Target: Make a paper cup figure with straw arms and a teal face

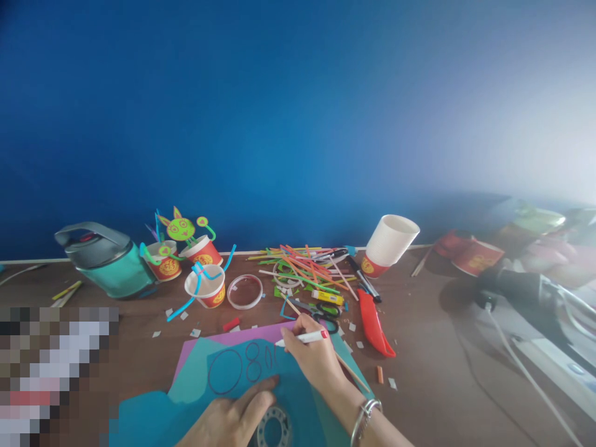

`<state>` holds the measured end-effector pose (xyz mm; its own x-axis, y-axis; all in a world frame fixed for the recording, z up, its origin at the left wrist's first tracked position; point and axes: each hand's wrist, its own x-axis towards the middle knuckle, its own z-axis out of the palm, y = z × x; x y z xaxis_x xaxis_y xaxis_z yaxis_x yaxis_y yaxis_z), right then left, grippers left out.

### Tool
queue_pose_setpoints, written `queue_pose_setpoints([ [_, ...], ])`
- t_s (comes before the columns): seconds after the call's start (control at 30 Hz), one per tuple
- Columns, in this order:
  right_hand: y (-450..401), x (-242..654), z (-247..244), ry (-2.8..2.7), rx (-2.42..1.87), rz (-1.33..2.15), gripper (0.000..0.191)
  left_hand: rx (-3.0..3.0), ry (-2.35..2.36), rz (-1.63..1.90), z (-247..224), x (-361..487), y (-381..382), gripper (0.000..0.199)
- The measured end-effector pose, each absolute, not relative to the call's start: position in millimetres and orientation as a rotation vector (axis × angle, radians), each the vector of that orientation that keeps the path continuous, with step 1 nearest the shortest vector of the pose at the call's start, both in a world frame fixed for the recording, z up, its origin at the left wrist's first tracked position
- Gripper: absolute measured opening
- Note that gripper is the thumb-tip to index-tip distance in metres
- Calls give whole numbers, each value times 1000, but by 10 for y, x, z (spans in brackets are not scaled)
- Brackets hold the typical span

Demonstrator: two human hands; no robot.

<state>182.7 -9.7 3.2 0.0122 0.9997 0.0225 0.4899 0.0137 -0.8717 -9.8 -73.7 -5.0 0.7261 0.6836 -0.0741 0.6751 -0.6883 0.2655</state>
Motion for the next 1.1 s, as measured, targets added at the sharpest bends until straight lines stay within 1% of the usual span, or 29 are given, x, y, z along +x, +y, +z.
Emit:
queue_pose_setpoints([
  [0.13, -100, 1826, 35, -1576, -1565, 883, 27, 2657, 1071, 79, -79, -98, -737, 28],
  [0.4, -95, 1838, -5, -1543, -1592, 886, 25, 2702, 1032, 56, 19, -111, -721, 30],
  [0.63, -98, 1843, -27, -1529, -1597, 877, 23, 2691, 1033, 56, 10, -118, -729, 31],
  [0.9, -81, 1838, -66, -1476, -1597, 941, 21, 2703, 1047, 34, 17, -100, -727, 30],
  [1.1, -87, 1830, -54, -1442, -1572, 983, 20, 2704, 1054, 6, 43, -105, -724, 33],
])
